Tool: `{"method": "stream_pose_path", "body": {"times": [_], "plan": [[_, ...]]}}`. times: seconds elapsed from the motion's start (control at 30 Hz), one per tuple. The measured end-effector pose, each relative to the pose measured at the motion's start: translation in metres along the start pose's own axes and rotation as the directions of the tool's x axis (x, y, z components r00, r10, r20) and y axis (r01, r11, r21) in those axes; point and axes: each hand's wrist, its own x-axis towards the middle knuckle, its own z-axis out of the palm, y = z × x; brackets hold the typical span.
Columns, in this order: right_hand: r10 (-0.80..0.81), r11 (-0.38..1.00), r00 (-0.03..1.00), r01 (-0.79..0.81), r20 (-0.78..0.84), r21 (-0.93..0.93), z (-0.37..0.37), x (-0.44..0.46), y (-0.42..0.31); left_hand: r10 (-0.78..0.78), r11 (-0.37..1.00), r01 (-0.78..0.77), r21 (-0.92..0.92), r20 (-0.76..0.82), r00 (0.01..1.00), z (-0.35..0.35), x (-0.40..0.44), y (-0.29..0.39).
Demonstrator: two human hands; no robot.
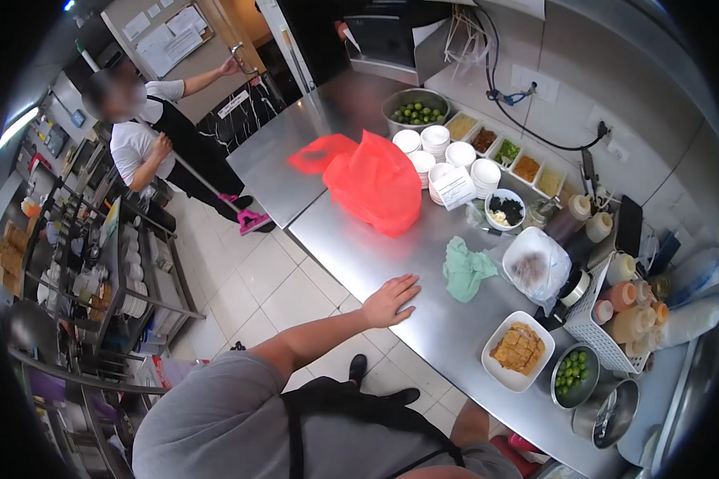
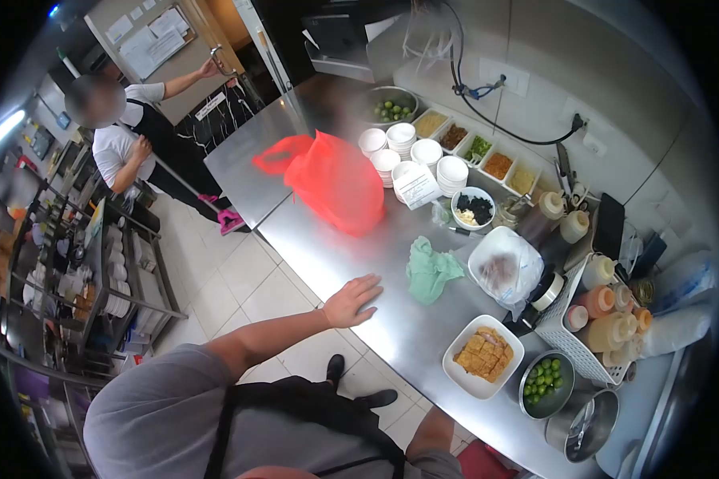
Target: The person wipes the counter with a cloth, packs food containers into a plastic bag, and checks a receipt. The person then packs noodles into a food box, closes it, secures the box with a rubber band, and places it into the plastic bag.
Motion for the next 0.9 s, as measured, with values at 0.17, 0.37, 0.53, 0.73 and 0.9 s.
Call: {"method": "stream_pose_path", "body": {"times": [0.17,0.37,0.53,0.73,0.9], "plan": [[0.021,0.989,1.0,-0.023,0.016,0.148,0.011,0.0,0.01,0.0,1.0,0.0,-0.012,-0.02,1.0,0.002,0.001,0.001],[0.032,0.961,0.999,-0.04,0.035,0.274,0.019,-0.002,0.016,0.02,1.0,-0.02,-0.002,-0.018,1.0,0.002,0.002,0.0],[0.027,0.939,0.998,-0.046,0.059,0.341,0.021,-0.009,0.018,0.014,1.0,-0.015,-0.023,-0.042,0.999,0.003,0.0,-0.001],[0.02,0.892,0.996,-0.059,0.091,0.448,0.012,-0.017,0.027,0.057,0.998,-0.06,-0.028,-0.076,0.995,0.01,0.0,-0.006],[0.057,0.826,0.99,-0.118,0.127,0.551,-0.018,-0.037,0.05,0.008,0.999,-0.011,-0.051,-0.064,0.998,0.016,-0.002,-0.003]]}}
